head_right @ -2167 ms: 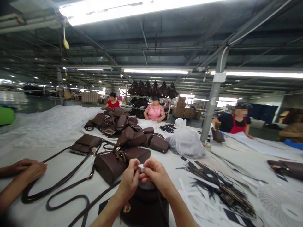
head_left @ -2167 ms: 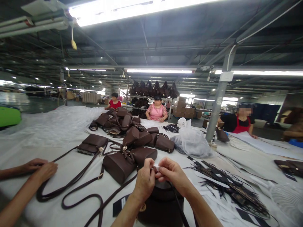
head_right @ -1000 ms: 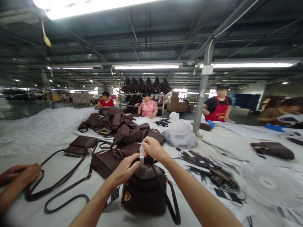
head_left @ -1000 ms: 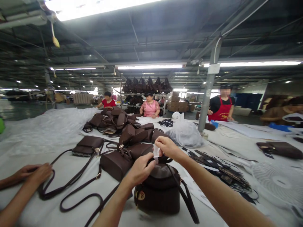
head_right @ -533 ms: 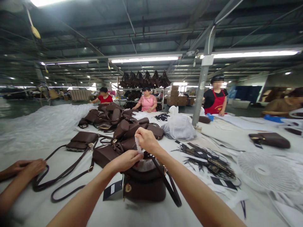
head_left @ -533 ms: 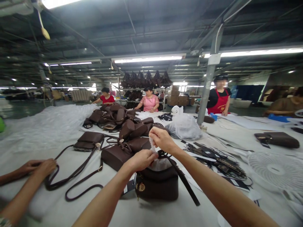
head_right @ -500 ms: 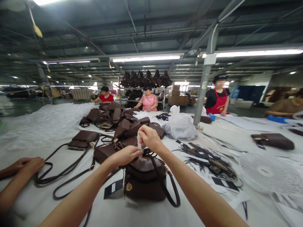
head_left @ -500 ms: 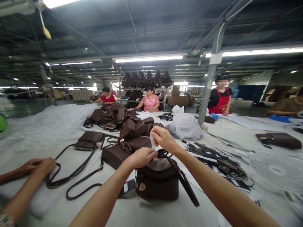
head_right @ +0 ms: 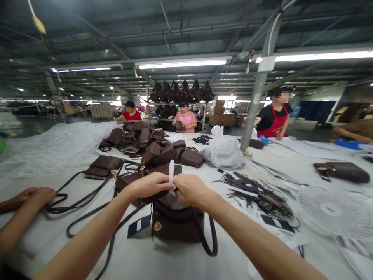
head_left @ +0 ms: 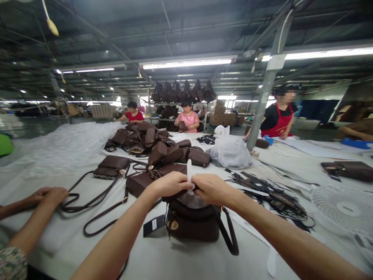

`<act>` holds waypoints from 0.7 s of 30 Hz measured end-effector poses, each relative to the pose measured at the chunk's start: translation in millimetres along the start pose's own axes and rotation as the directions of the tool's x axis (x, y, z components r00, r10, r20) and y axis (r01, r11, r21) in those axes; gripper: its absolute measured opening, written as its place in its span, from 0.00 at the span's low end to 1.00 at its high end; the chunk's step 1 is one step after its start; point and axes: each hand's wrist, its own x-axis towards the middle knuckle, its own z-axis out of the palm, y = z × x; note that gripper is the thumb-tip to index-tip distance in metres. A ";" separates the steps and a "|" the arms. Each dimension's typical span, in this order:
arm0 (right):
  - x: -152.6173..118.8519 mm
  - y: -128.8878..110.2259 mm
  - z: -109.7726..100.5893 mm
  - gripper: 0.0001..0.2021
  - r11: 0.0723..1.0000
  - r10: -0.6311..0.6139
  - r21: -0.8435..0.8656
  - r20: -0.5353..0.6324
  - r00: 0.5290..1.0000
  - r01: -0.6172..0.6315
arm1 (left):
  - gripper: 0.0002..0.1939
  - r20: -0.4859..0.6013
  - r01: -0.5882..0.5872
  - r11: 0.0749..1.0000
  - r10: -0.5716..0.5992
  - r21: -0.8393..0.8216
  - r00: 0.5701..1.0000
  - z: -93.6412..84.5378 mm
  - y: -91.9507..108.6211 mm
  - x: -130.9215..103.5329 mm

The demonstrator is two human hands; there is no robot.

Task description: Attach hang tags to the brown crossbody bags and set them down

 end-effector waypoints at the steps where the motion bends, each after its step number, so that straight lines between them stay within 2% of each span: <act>1: 1.4 3.9 0.0 0.06 0.996 -0.014 0.085 0.011 1.000 0.013 | 0.10 -0.164 0.008 0.997 0.006 0.083 0.986 5.9 4.9 -9.7; 2: 2.1 8.0 -0.1 0.05 0.979 -0.025 0.203 0.020 0.999 0.020 | 0.09 -0.351 0.028 0.986 0.032 0.165 0.936 14.3 9.5 -20.3; 3: 2.2 11.9 -0.1 0.05 0.936 -0.026 0.351 0.047 0.999 0.008 | 0.11 -0.482 0.042 0.974 0.073 0.223 0.873 25.1 13.5 -31.1; 4: 1.7 15.2 0.0 0.05 0.858 -0.023 0.512 0.105 0.994 -0.034 | 0.14 -0.553 0.023 0.963 0.134 0.267 0.822 37.9 16.4 -40.8; 5: 1.0 17.9 0.0 0.05 0.747 -0.032 0.657 0.191 0.981 -0.104 | 0.14 -0.530 -0.035 0.951 0.201 0.306 0.824 52.1 18.4 -48.5; 6: 0.2 19.9 -0.1 0.04 0.626 -0.057 0.757 0.280 0.958 -0.185 | 0.13 -0.461 -0.092 0.941 0.243 0.326 0.853 66.6 19.6 -53.6; 7: -0.4 21.5 -0.4 0.04 0.531 -0.089 0.810 0.343 0.935 -0.247 | 0.12 -0.396 -0.107 0.940 0.237 0.324 0.887 80.4 20.2 -55.6; 8: -0.7 22.7 -0.9 0.04 0.484 -0.116 0.834 0.363 0.925 -0.267 | 0.10 -0.347 -0.075 0.946 0.189 0.316 0.919 92.6 20.6 -54.7; 10: -0.3 25.3 -2.0 0.05 0.510 -0.140 0.836 0.311 0.940 -0.200 | 0.08 -0.292 0.072 0.951 0.020 0.302 0.956 109.1 22.4 -46.4; 13: 0.9 31.1 0.1 0.08 0.617 -0.164 0.777 0.284 0.945 -0.126 | 0.10 -0.240 0.273 0.907 -0.201 0.320 0.950 113.2 30.8 -30.4; 15: 1.4 36.1 6.3 0.08 0.687 -0.139 0.713 0.320 0.937 -0.141 | 0.16 -0.200 0.316 0.883 -0.260 0.347 0.945 107.9 38.8 -24.2; 18: 1.9 43.5 21.2 0.07 0.778 -0.100 0.619 0.287 0.953 -0.104 | 0.20 -0.154 0.357 0.856 -0.322 0.374 0.934 100.5 47.8 -20.7; 21: 3.0 48.8 33.2 0.06 0.802 -0.133 0.597 0.238 0.962 -0.037 | 0.22 -0.101 0.388 0.834 -0.381 0.393 0.919 99.5 47.4 -14.2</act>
